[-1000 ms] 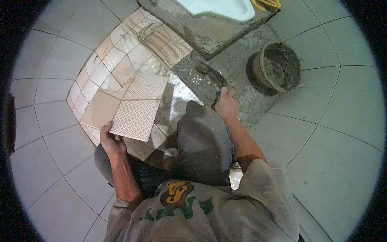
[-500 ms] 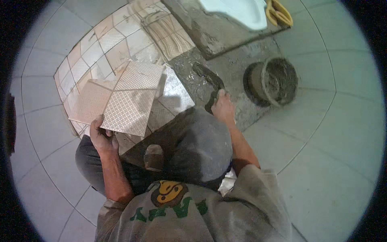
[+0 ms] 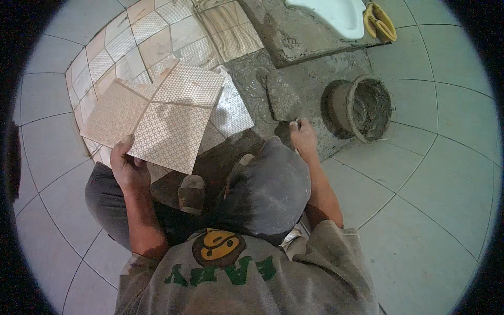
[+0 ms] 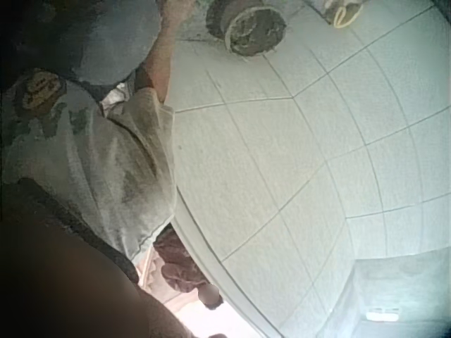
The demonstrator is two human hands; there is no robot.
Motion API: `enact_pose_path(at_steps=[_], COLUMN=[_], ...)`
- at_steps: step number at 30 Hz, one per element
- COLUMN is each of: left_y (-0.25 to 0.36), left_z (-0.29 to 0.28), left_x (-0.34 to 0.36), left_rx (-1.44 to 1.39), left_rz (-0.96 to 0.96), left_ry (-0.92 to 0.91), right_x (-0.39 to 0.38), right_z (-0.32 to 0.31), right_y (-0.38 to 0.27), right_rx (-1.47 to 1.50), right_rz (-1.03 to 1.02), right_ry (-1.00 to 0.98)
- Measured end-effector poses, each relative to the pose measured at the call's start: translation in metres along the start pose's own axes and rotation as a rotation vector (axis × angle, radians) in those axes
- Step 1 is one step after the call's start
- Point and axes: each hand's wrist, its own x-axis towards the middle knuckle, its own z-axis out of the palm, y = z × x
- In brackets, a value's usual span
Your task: Tiling the floor of a bathroom using mortar and a rubber mallet.
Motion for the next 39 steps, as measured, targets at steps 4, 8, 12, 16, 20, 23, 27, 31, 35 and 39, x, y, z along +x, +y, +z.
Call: enact_pose_path(at_steps=[4,8,12,16,20,23,27,31,35,39], left_y=[0.002,0.002,0.005,0.005,0.002,0.002,0.002,0.002,0.001,0.003], left_z=[0.001,-0.003,0.0,-0.002,-0.006,0.002,-0.013,-0.006,-0.021,-0.012], left_x=[0.001,0.003,0.0,0.003,0.006,0.007,0.01,0.005,0.013,0.012], left_rx=[0.017,0.024,0.018,0.022,0.009,0.009,0.03,0.069,0.05,0.088], left_rz=[-0.027,-0.027,-0.045,-0.042,-0.037,-0.049,-0.052,-0.041,-0.021,-0.038], left_ry=[0.073,0.084,0.082,0.118,0.122,0.128,-0.024,0.119,0.027,0.116], right_x=[0.019,0.061,0.08,0.075,0.084,0.083,0.077,0.067,0.059,0.05], right_z=[0.004,0.021,0.042,0.039,0.051,0.064,0.054,0.064,0.031,0.036], right_y=[-0.005,-0.004,0.007,-0.002,0.016,0.026,0.012,0.024,0.002,0.02], right_rx=[-0.077,-0.238,-0.231,-0.093,-0.243,-0.173,0.002,-0.027,0.027,-0.04], right_rz=[-0.02,-0.063,-0.066,0.08,-0.061,-0.043,0.046,-0.152,-0.016,-0.188], right_ry=[-0.119,-0.184,-0.231,-0.413,-0.28,-0.251,-0.326,-0.084,-0.317,-0.158])
